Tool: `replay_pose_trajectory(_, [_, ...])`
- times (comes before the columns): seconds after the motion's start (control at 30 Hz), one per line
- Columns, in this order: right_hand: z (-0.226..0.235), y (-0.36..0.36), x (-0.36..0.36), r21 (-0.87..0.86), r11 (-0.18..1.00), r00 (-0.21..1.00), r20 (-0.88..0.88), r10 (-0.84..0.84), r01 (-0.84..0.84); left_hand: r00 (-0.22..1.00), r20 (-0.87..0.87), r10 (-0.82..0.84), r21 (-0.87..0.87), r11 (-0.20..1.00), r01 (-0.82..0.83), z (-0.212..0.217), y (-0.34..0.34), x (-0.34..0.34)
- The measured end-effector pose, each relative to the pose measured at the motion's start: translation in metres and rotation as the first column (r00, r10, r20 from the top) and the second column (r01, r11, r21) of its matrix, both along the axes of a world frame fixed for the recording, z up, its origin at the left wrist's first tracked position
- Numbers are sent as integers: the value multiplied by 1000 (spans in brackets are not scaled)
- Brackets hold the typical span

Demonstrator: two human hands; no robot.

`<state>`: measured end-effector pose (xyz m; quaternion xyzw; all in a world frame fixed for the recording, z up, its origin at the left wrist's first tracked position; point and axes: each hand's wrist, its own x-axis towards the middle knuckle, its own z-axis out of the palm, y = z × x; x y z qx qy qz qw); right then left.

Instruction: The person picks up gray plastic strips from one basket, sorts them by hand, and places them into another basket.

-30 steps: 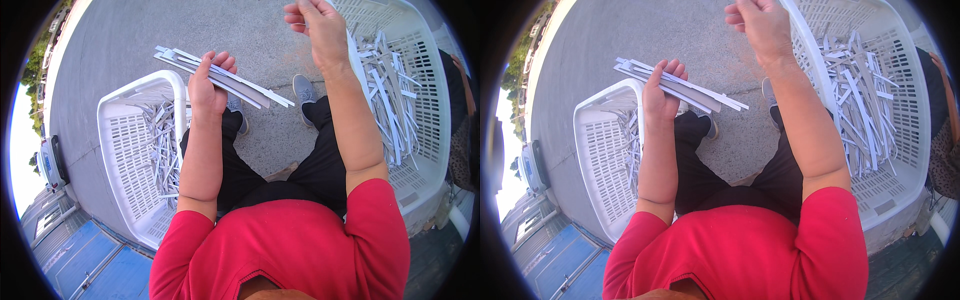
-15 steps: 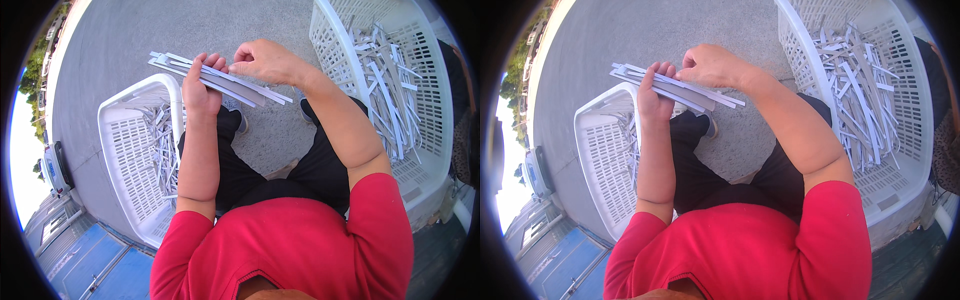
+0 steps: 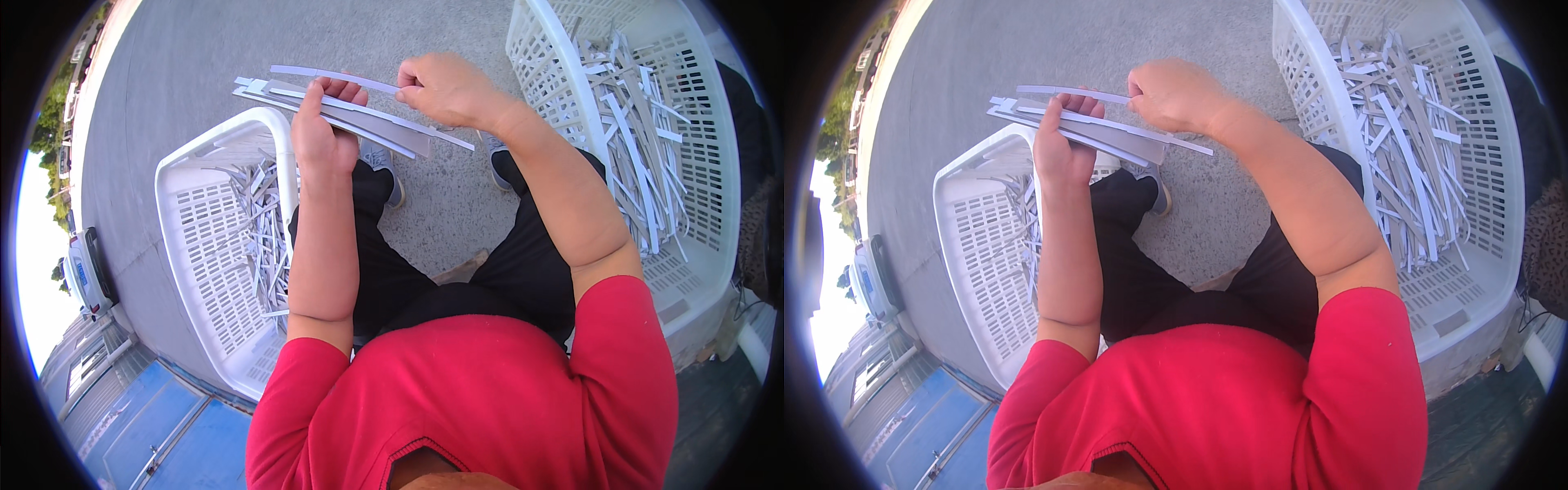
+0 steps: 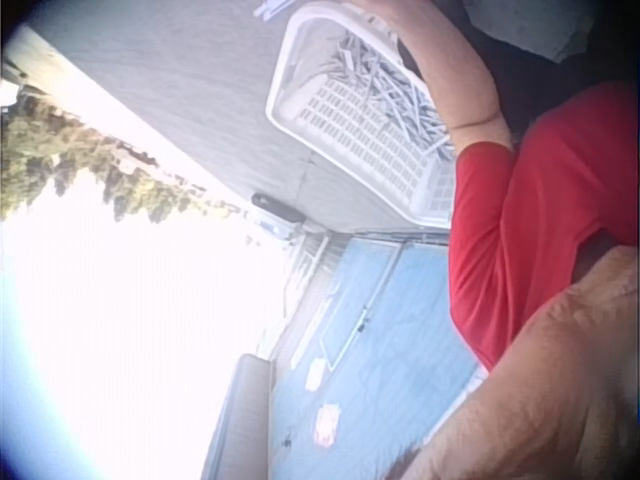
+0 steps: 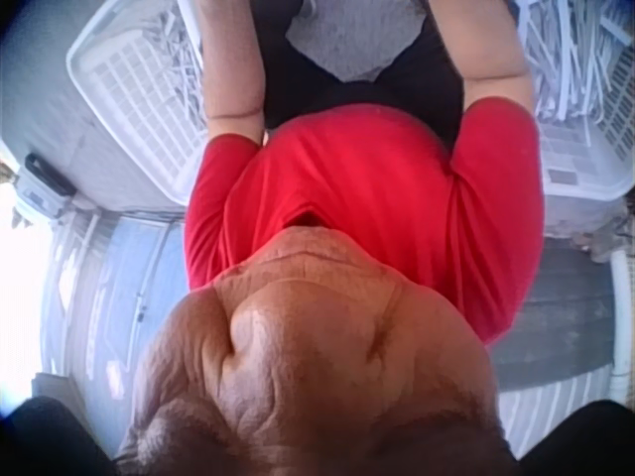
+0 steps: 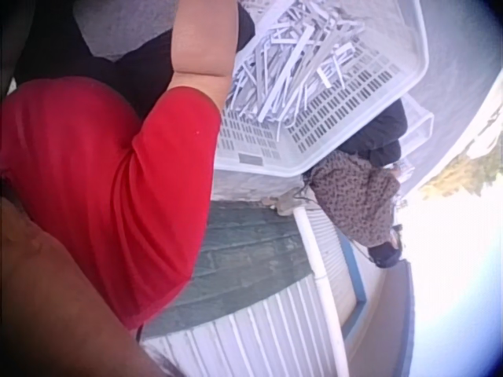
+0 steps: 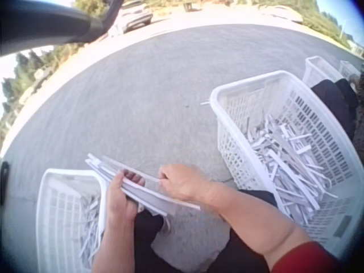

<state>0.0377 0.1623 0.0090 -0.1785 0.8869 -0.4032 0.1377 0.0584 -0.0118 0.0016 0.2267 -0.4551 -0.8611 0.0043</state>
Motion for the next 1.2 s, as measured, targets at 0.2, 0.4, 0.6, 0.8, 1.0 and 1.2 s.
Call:
replay_pose_trajectory(0.2, [21, 40, -27, -797, 354, 846, 336, -413, 489, 998, 54, 28, -12, 1000, -27, 2, 1, 1])
replay_pose_trajectory(0.4, [13, 93, -46, -498, -641, 507, 841, -191, 584, 998, 67, -16, -32, 999, 18, 0, 4, 1])
replay_pose_trajectory(0.6, [22, 23, -12, -656, 530, 817, 561, -134, 538, 997, 67, -41, -42, 998, 44, -4, 4, 2])
replay_pose_trajectory(0.8, [-17, -24, 16, -136, 980, 987, 51, 151, -143, 999, 46, 17, -62, 998, -15, -7, 4, 0])
replay_pose_trajectory(1.0, [-2, -21, 10, -94, 985, 977, 149, 154, -141, 999, 48, -7, -22, 1000, 8, -4, 4, 2])
replay_pose_trajectory(1.2, [-4, -18, 8, -34, 998, 994, 93, 63, -60, 1000, 22, -3, -20, 1000, 3, -1, 5, 2])
